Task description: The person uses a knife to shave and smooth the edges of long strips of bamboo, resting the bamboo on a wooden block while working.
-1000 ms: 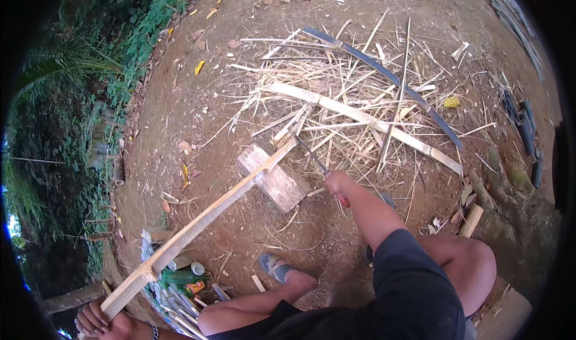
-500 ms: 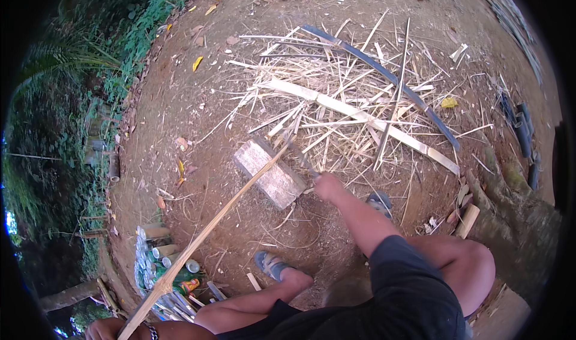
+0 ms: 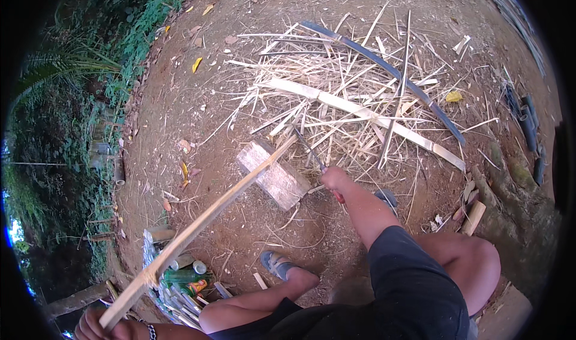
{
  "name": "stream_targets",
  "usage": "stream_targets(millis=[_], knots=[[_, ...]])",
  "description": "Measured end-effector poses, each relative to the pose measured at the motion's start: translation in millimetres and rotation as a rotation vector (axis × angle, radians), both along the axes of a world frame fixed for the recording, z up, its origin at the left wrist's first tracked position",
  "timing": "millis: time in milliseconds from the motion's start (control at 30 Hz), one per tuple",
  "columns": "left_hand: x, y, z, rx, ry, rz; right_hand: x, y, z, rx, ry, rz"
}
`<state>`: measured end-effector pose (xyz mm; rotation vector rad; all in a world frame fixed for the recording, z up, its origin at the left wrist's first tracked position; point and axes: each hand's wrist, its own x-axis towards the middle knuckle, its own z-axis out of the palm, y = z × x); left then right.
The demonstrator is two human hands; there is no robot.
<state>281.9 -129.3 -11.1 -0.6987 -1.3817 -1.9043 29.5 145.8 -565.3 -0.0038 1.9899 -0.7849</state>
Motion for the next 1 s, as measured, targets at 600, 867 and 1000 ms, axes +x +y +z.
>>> stream_targets(millis=[600, 867, 1000], knots=[[54.1, 22.1, -33.9, 0.072, 0.151, 0.478, 135.0, 17.3, 242.3, -0.232, 0.457, -0.049], [59.3, 65.8, -36.4, 0.221, 0.161, 0.691, 203.4, -8.3, 335.0, -0.506, 0.521, 0.164], [53.3, 88.0, -34.6, 0.270, 0.125, 0.879, 185.5, -8.2, 285.9, -0.398, 0.477, 0.080]])
